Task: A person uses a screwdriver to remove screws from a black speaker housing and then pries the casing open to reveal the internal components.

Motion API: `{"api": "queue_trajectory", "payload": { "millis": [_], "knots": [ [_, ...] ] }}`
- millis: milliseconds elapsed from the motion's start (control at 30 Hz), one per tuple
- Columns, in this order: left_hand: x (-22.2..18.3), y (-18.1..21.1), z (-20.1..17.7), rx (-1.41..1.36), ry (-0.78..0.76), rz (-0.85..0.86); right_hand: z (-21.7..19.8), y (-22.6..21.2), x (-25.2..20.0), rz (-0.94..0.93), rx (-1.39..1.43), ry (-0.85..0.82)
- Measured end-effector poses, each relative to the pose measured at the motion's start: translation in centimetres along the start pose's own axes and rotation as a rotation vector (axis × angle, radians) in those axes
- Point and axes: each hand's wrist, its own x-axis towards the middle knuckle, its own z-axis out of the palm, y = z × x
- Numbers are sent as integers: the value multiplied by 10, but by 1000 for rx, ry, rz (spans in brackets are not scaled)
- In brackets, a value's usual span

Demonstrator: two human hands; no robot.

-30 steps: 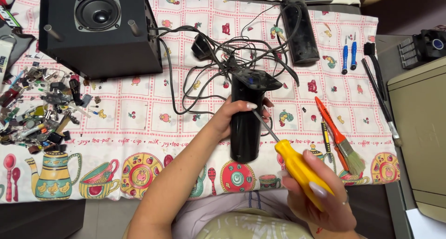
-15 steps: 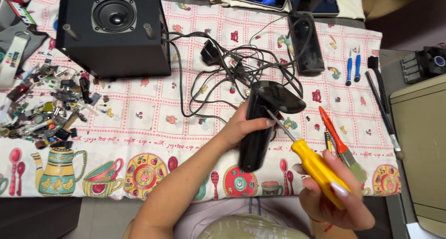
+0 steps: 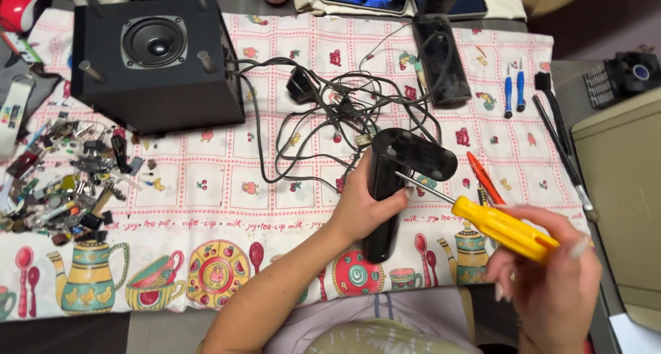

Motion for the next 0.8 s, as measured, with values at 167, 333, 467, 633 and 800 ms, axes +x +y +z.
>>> {"api": "queue_trajectory", "payload": {
  "millis": [167,333,467,633,800],
  "knots": [
    [-4,5,1,30,0,-9,-25,-6,28,284,49,-224],
    [-9,8,4,46,17,-42,-40,-20,44,567,92,-399],
    [-11,9,6,46,38,4,-32,-38,52,717,-134,-323],
    [-14,14,6,73,69,-43,-29,-41,51,707,-216,-277],
    [-13,13,6,99,82,-44,-26,-39,46,563,-431,-225]
  ]
}}
